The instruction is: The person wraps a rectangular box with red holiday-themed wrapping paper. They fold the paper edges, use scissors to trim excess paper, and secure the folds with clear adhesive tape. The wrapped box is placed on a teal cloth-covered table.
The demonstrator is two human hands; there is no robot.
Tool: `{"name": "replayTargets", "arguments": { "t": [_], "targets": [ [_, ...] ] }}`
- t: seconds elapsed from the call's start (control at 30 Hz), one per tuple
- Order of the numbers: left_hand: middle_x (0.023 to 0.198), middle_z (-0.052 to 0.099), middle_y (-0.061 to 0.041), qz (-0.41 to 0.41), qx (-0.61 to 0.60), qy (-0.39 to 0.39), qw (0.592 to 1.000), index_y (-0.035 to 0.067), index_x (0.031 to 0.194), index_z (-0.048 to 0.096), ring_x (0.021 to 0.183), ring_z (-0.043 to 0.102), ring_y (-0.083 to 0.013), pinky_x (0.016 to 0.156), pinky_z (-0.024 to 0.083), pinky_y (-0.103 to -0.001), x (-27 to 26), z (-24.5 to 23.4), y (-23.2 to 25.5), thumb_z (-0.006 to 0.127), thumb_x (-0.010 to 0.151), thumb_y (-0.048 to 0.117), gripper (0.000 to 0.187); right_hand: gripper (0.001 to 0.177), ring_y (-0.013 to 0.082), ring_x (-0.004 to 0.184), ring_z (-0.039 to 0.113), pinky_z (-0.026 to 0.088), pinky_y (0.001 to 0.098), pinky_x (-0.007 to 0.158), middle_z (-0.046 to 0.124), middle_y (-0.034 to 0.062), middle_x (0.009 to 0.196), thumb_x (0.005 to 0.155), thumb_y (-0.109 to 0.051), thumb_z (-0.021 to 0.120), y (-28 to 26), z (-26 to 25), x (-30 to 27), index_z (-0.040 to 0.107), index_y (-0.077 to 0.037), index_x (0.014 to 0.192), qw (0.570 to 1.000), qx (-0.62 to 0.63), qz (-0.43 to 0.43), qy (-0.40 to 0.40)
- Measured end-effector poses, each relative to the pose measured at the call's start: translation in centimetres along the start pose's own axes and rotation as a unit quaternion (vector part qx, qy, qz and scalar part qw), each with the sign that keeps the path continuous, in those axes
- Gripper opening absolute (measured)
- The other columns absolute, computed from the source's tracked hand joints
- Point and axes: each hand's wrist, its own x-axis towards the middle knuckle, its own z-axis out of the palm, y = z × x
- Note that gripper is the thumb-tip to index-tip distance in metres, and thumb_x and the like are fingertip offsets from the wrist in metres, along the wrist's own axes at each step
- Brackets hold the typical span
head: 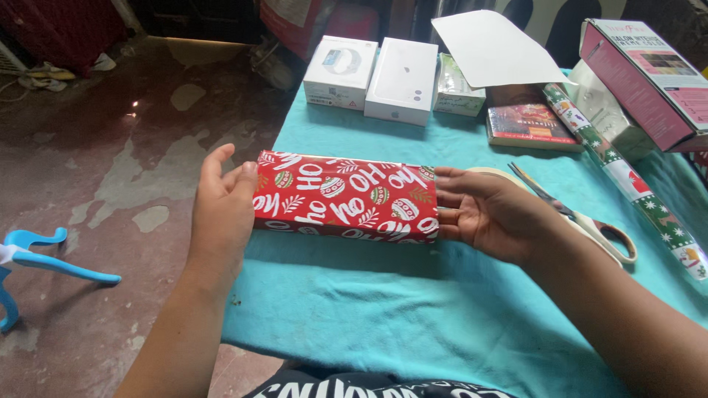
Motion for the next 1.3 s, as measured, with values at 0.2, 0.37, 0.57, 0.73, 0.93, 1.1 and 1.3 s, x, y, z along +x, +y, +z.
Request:
{"name": "replayTargets", "arguments": {
  "t": [0.2,0.37,0.57,0.73,0.93,1.1,1.3],
  "targets": [
    [0.12,0.072,-0.019,-0.01,-0.086,0.05,0.995,-0.002,0.145,0.04,0.097,0.072,-0.0156,0.087,0.058,-0.032,-0.4,0.1,0.2,0.05,0.103,0.016,0.047,0.032,0.0214,0.096,0.071,0.061,0.0379,0.084,0.067,0.0126,0.11,0.091,-0.007,0.07,2.6,1.0,-0.6,0.058,0.0,0.121,0.998,0.055,-0.01,0.016],
    [0.12,0.072,-0.022,-0.039,-0.038,0.014,0.998,0.004,0.148,0.037,0.109,0.071,-0.0173,0.095,0.056,-0.031,-0.6,0.0,1.0,0.038,0.106,0.024,0.048,0.034,0.0201,0.094,0.074,0.062,0.0325,0.084,0.072,0.0165,0.108,0.088,-0.008,0.067,0.4,1.2,-1.1,0.062,0.004,0.12,0.994,-0.047,-0.042,0.084],
    [0.126,0.068,-0.021,-0.085,-0.072,-0.01,0.994,0.005,0.149,0.038,0.116,0.063,-0.0207,0.095,0.048,-0.036,-0.9,-0.4,1.4,0.037,0.105,0.026,0.048,0.026,0.0182,0.092,0.071,0.06,0.0313,0.083,0.072,0.0163,0.106,0.089,-0.009,0.072,0.9,0.5,-1.1,0.067,0.006,0.109,0.993,-0.086,-0.052,0.064],
    [0.124,0.068,-0.02,-0.075,-0.073,-0.005,0.995,0.003,0.147,0.042,0.113,0.064,-0.0198,0.096,0.051,-0.037,-0.9,-0.2,1.1,0.041,0.104,0.024,0.047,0.022,0.0177,0.09,0.071,0.06,0.0337,0.083,0.073,0.0128,0.102,0.09,-0.013,0.07,2.1,0.3,-0.9,0.068,0.0,0.107,0.989,-0.081,-0.044,0.116],
    [0.127,0.068,-0.021,-0.074,-0.097,-0.012,0.993,0.001,0.148,0.04,0.113,0.066,-0.0199,0.099,0.052,-0.035,-1.2,0.0,1.1,0.039,0.105,0.026,0.049,0.019,0.019,0.089,0.07,0.059,0.0345,0.081,0.072,0.0124,0.101,0.093,-0.015,0.069,2.4,0.5,-0.5,0.067,-0.001,0.106,0.987,-0.079,-0.048,0.134],
    [0.124,0.071,-0.021,-0.078,-0.074,-0.016,0.994,0.002,0.148,0.039,0.112,0.067,-0.0186,0.101,0.05,-0.032,-1.0,0.0,1.4,0.042,0.104,0.023,0.049,0.023,0.0191,0.091,0.071,0.061,0.0358,0.083,0.072,0.014,0.104,0.094,-0.016,0.067,1.9,0.8,-0.2,0.064,0.001,0.108,0.987,-0.083,-0.041,0.131],
    [0.123,0.071,-0.021,-0.076,-0.057,-0.024,0.995,0.002,0.146,0.044,0.113,0.067,-0.0191,0.101,0.049,-0.032,-1.1,-0.1,1.5,0.045,0.104,0.022,0.046,0.035,0.0206,0.096,0.073,0.061,0.0354,0.086,0.074,0.017,0.107,0.094,-0.019,0.064,0.5,1.4,-0.8,0.061,0.007,0.118,0.996,-0.027,-0.004,0.09]
  ]
}}
